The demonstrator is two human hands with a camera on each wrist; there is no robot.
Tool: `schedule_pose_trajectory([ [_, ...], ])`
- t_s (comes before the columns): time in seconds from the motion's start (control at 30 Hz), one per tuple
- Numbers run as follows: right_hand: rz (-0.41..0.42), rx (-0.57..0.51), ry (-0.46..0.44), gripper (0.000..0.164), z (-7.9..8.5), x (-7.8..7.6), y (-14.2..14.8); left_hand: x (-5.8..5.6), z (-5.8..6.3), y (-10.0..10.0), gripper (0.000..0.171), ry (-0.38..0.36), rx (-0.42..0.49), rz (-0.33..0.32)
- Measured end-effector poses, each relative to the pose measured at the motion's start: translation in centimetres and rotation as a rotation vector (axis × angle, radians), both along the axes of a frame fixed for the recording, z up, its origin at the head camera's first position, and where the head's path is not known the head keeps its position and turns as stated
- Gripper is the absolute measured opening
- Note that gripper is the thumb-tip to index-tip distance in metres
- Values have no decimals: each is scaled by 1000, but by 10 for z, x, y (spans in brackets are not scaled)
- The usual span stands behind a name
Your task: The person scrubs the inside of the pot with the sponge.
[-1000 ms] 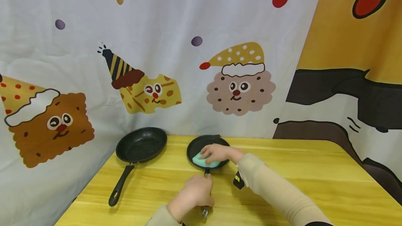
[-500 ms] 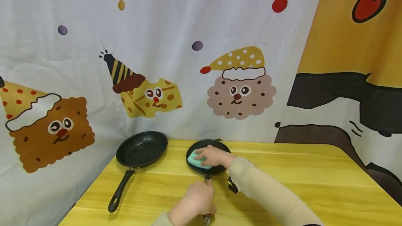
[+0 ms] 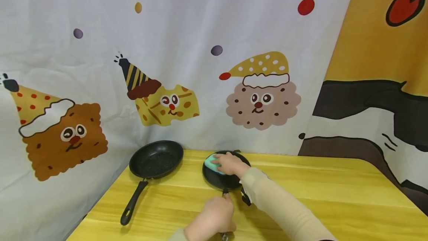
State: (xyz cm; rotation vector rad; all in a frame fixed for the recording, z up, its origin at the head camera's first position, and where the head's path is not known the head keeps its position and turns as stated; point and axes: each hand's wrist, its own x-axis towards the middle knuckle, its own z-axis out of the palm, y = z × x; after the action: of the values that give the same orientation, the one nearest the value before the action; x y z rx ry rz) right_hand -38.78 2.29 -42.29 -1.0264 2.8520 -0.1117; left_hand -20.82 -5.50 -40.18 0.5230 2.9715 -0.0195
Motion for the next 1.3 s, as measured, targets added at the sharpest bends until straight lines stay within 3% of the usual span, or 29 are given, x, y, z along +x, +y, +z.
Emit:
schedule_pose_trajectory([
  [0.23,-37,-30,39,41,-4,-7,4,-1,0,3,86,-17,3,13],
  [0.43,-41,-30,64,41,-7,-11,16,1,-1,3,85,25,1,6],
  [0.67,-27,-18,76,40,-8,-17,37,-2,-2,2,84,-11,9,0],
  [1.03,3,-124,-80,44,5,-17,63,-4,4,2,81,-74,3,-13],
  [1.3,-7,-143,-219,50,14,6,63,-2,3,-2,80,-47,24,-16],
])
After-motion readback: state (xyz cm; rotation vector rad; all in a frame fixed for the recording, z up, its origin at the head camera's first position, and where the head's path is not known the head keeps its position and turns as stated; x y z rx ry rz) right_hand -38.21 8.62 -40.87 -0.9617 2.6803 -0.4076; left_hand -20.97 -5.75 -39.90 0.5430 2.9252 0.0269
